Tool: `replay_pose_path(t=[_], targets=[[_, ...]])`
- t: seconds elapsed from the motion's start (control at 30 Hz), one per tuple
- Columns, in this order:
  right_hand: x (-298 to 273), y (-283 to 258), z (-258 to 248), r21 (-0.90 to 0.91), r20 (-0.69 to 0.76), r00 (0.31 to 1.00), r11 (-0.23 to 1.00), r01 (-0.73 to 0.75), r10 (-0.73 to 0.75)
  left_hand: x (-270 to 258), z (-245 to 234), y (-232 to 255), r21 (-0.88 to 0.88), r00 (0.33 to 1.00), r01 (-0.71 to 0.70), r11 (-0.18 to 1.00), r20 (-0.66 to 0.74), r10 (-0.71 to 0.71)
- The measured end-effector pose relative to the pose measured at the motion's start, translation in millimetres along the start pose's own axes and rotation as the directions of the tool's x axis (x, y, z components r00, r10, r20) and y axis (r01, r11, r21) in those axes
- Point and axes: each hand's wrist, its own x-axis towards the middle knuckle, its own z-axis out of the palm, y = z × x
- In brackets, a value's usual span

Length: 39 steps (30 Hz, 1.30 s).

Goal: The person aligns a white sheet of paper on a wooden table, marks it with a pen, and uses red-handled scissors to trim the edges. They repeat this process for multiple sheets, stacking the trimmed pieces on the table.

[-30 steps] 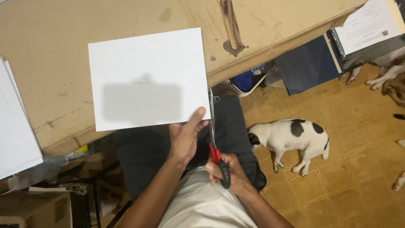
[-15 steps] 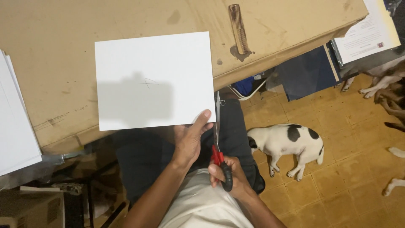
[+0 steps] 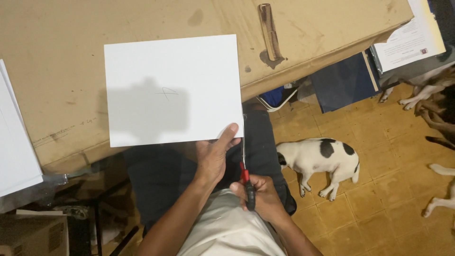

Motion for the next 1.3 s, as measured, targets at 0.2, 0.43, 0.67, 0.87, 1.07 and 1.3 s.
replay_pose_path(t=[0.2, 0.43, 0.67, 0.87, 1.07, 1.3], targets=[[6, 30, -44, 0.091, -0.051, 0.989, 0.987, -0.132, 0.137, 4, -40, 9, 0.096, 0.999, -0.026, 0.995, 0.044, 0.022], [-6, 26, -84, 0.284, 0.457, 0.889, 0.942, -0.18, 0.032, 13, -181, 75, 0.071, 0.977, -0.164, 0.984, 0.146, 0.152], [6, 30, -93, 0.253, 0.771, 0.633, 0.947, -0.199, -0.073, 12, -155, -17, 0.287, 0.844, -0.443, 0.849, 0.454, 0.287], [-1, 26, -96, 0.147, 0.81, 0.586, 0.973, -0.179, -0.014, 30, -67, -33, 0.228, 0.449, -0.863, 0.451, 0.754, 0.479], [-19, -98, -54, -0.456, 0.408, 0.906, 0.835, 0.308, -0.112, 124, -170, -89, 0.767, 0.741, -0.642, -0.008, 0.623, 0.249], [32, -239, -19, -0.879, -0.264, 0.942, 0.455, -0.146, -0.209, 36, -214, 10, 0.895, 0.878, -0.443, -0.054, 0.446, 0.174]])
